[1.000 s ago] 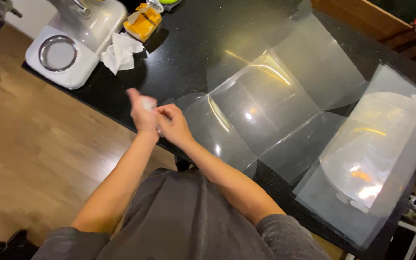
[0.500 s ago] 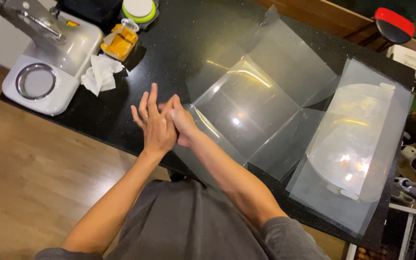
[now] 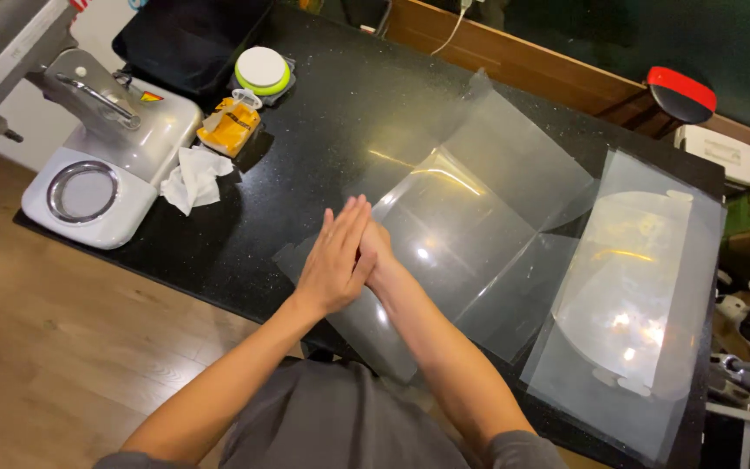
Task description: The person wipes the black countertop with a paper tissue, then unfolds and flattens large transparent plastic sheets on the counter, aligning them side by side. They tear a small piece from one sheet, crumple the scrap, and finally lift and reposition a full sheet on the counter.
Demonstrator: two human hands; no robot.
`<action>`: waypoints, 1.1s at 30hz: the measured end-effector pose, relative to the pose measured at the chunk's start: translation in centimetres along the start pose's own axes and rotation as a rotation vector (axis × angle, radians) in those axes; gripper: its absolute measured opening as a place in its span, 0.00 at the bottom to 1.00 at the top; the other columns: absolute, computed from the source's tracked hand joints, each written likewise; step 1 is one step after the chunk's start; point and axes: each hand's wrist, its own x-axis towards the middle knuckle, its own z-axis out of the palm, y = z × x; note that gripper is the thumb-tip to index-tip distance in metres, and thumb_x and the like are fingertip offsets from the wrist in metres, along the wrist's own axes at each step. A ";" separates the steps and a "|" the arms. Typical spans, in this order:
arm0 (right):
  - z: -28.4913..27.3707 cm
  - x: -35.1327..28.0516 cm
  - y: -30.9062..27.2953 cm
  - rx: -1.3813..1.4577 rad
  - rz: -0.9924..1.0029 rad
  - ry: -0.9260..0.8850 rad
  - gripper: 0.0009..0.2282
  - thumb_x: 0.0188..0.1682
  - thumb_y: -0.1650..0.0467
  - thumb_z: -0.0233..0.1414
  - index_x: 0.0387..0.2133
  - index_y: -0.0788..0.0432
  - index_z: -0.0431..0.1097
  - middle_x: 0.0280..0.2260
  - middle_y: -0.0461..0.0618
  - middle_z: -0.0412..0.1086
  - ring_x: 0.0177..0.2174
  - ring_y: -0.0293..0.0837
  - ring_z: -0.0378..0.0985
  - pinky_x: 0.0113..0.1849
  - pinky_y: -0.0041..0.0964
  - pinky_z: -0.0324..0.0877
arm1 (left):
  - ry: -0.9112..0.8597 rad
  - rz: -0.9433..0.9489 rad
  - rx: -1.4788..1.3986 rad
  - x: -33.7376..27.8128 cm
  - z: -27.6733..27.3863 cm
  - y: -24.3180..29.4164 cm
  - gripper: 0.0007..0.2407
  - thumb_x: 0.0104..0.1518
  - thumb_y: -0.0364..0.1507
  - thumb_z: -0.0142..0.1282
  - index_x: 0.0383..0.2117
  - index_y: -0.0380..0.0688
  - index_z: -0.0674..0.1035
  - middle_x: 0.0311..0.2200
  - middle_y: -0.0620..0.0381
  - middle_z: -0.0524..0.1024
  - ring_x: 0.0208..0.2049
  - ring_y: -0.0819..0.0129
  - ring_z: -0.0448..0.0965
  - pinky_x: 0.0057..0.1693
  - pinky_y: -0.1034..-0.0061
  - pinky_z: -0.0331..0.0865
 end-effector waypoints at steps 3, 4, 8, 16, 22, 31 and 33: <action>-1.3 1.1 1.4 0.237 0.112 -0.605 0.19 0.61 0.59 0.37 0.50 0.61 0.66 0.47 0.57 0.71 0.46 0.49 0.77 0.45 0.45 0.75 | 0.041 0.068 0.130 0.9 -1.4 -1.0 0.20 0.67 0.35 0.43 0.61 0.36 0.71 0.63 0.43 0.69 0.69 0.47 0.60 0.73 0.45 0.39; -0.2 -1.2 0.5 0.230 0.112 -0.608 0.19 0.61 0.59 0.37 0.50 0.61 0.66 0.47 0.57 0.71 0.46 0.49 0.77 0.45 0.45 0.75 | 0.048 0.067 0.132 1.1 -1.7 -1.3 0.20 0.67 0.35 0.43 0.61 0.36 0.71 0.63 0.43 0.69 0.69 0.47 0.60 0.73 0.45 0.39; 3.0 -6.5 -0.5 0.100 0.139 -0.393 0.23 0.58 0.56 0.30 0.51 0.56 0.66 0.52 0.51 0.70 0.53 0.47 0.71 0.55 0.49 0.67 | 0.228 0.135 0.153 1.5 -2.4 -3.1 0.14 0.69 0.30 0.40 0.45 0.44 0.83 0.46 0.52 0.82 0.60 0.51 0.74 0.74 0.46 0.39; 6.0 -3.6 2.5 0.300 -0.045 -0.326 0.21 0.63 0.54 0.31 0.47 0.55 0.64 0.48 0.47 0.70 0.52 0.43 0.71 0.54 0.44 0.67 | 0.031 -0.360 0.118 1.4 -2.2 -7.8 0.17 0.68 0.33 0.40 0.30 0.46 0.86 0.25 0.59 0.82 0.32 0.65 0.85 0.78 0.68 0.49; 6.6 -1.3 0.5 -0.753 -0.876 -0.126 0.18 0.64 0.59 0.31 0.43 0.57 0.65 0.37 0.48 0.70 0.38 0.38 0.75 0.43 0.35 0.71 | 0.097 -0.075 0.007 1.5 -7.3 -9.1 0.24 0.70 0.34 0.38 0.68 0.30 0.58 0.63 0.35 0.71 0.67 0.46 0.61 0.70 0.44 0.34; 16.1 29.1 -31.4 -0.772 -1.186 0.365 0.39 0.62 0.44 0.38 0.77 0.51 0.35 0.68 0.78 0.42 0.65 0.73 0.53 0.62 0.64 0.56 | 0.029 -0.729 -0.351 -3.2 -9.4 -16.3 0.20 0.63 0.39 0.49 0.57 0.41 0.74 0.53 0.49 0.79 0.55 0.58 0.79 0.62 0.67 0.69; 16.8 29.8 -36.3 -0.371 -0.766 0.174 0.42 0.48 0.43 0.40 0.66 0.36 0.15 0.69 0.61 0.33 0.58 0.75 0.59 0.40 0.78 0.75 | -0.047 -0.675 -0.197 -5.3 -8.9 -16.6 0.20 0.59 0.38 0.57 0.54 0.40 0.75 0.51 0.48 0.77 0.55 0.55 0.76 0.60 0.66 0.68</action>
